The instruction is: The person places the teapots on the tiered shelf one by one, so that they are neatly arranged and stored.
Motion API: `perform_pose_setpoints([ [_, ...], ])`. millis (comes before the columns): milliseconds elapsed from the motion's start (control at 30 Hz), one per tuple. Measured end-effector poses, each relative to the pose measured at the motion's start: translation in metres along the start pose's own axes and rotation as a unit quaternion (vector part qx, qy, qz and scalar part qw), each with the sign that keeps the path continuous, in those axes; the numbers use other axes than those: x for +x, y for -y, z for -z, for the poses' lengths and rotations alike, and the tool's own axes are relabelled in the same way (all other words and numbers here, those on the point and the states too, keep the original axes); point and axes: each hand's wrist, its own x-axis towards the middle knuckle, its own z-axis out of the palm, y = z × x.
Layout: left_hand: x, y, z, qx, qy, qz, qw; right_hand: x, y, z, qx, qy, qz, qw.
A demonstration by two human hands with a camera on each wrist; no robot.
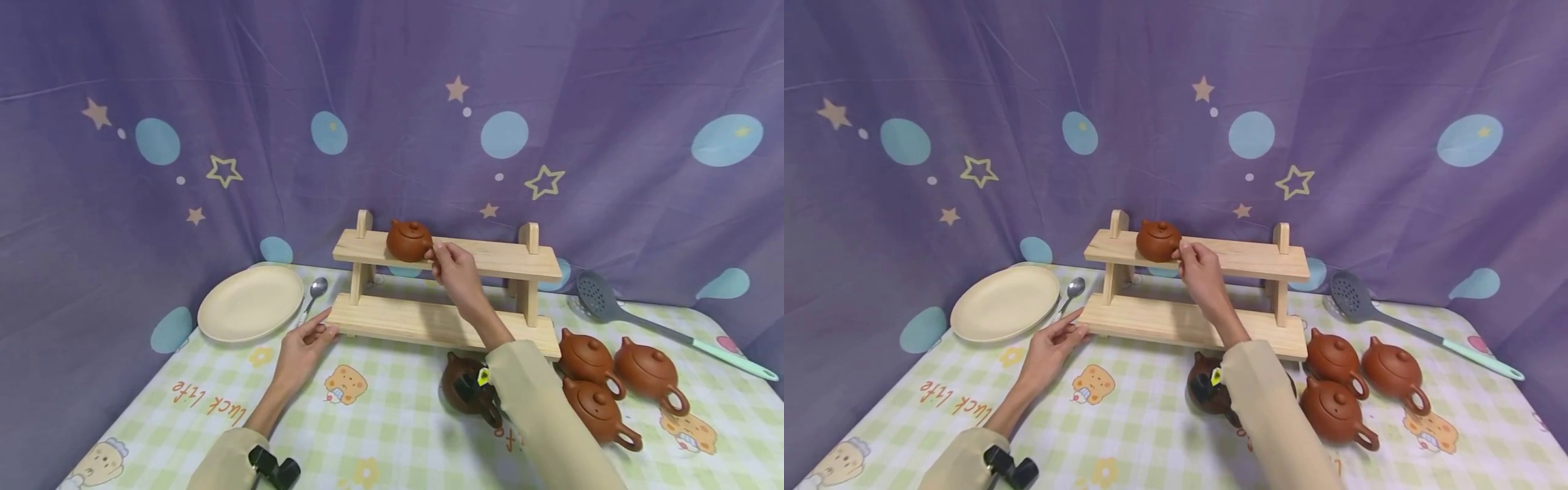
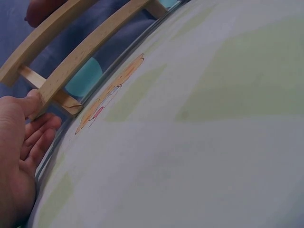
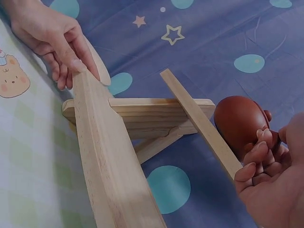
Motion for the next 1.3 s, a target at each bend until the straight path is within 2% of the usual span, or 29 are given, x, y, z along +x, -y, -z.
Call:
perform_pose_setpoints([
  [267, -0.001, 0.0, 0.002, 0.004, -0.005, -0.001, 1.0, 0.005, 0.003, -0.006, -0.015, 0.005, 0.003, 1.0],
  [667, -0.001, -0.001, 0.003, 0.001, -0.002, -0.003, 1.0, 0.009, 0.006, -0.009, -0.012, 0.015, -0.015, 1.0],
  [967, -0.001, -0.001, 0.002, -0.006, -0.002, 0.002, 1.0, 0.006, 0.005, -0.002, 0.009, 0.016, -0.035, 0.999],
  [1300, -0.001, -0.002, 0.001, -0.003, 0.0, -0.003, 1.0, 0.0, 0.004, 0.015, 0.006, 0.008, -0.021, 1.0],
])
